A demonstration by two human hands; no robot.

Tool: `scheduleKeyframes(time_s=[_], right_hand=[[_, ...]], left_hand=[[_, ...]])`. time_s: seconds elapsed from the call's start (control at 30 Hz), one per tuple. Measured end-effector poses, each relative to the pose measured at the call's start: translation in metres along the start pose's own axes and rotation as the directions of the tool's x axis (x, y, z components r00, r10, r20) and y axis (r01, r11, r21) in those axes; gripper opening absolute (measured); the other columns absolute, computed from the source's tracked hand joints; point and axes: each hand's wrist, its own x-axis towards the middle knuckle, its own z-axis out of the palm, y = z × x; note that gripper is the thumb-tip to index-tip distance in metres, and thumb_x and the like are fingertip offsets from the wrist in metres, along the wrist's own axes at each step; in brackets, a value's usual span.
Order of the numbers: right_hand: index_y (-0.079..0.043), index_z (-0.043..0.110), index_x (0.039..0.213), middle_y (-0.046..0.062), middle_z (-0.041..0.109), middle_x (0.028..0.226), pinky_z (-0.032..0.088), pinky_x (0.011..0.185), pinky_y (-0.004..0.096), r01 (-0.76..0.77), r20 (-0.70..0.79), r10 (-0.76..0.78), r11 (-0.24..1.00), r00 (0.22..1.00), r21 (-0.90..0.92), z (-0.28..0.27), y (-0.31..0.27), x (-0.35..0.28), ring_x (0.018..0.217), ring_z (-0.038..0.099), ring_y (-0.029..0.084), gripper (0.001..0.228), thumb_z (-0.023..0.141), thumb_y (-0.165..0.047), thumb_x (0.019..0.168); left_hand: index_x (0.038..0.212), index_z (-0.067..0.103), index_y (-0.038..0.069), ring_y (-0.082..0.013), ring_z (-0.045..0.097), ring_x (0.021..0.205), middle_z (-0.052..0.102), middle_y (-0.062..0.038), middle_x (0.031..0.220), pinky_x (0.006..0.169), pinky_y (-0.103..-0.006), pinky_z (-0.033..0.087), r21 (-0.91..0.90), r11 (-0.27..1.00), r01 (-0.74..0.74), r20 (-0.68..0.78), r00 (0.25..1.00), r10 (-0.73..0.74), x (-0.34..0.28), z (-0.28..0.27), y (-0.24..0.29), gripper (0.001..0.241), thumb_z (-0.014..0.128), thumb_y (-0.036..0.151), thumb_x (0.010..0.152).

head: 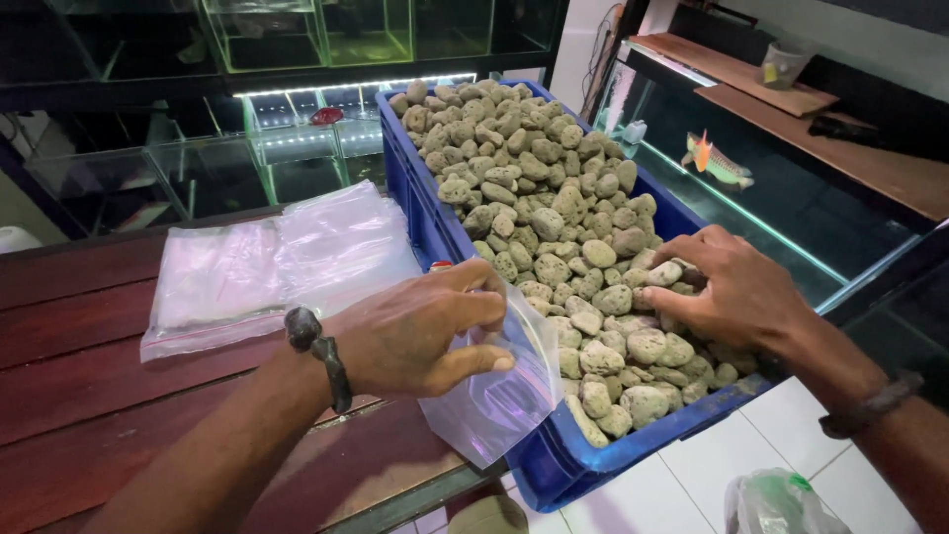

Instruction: The person picks up several rocks from a large blue crate and places them into small plastic bags, eventually sealing the bags and placing them into a grey bin.

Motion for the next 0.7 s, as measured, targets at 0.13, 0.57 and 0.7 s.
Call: scheduleKeyframes(time_s=[0.13,0.57,0.7], right_hand=[[-0.034,0.068,0.126,0.004,0.062,0.124,0.055,0.082,0.046,0.024,-0.01,-0.024,0.999,1.0,0.025,-0.002,-0.002,0.003,0.107,0.063,0.025,0.051,0.061,-0.061,0.083],[-0.027,0.074,0.12,0.005,0.061,0.137,0.051,0.097,0.048,0.137,0.023,-0.143,0.975,0.989,0.177,0.002,-0.033,0.019,0.116,0.064,0.024,0.04,0.054,-0.049,0.094],[-0.021,0.079,0.087,0.003,0.07,0.109,0.05,0.083,0.042,0.096,0.001,-0.097,0.984,0.995,0.149,-0.008,-0.038,0.026,0.096,0.066,0.022,0.031,0.066,-0.05,0.087]], left_hand=[[0.086,0.059,0.014,-0.0242,0.064,0.091,0.061,-0.01,0.119,0.077,-0.0409,0.057,-0.019,0.999,-0.036,-0.023,0.999,0.036,0.0,0.0,-0.001,0.025,0.068,0.035,0.096],[0.082,0.057,0.013,-0.0315,0.064,0.108,0.064,-0.018,0.123,0.085,-0.0452,0.051,0.0,0.995,-0.097,-0.037,0.995,0.097,-0.002,-0.002,-0.001,0.028,0.066,0.035,0.096],[0.082,0.055,0.014,-0.0319,0.064,0.105,0.063,-0.018,0.127,0.084,-0.0457,0.05,0.004,0.995,-0.098,-0.044,0.994,0.098,-0.005,-0.003,-0.002,0.028,0.068,0.036,0.095]])
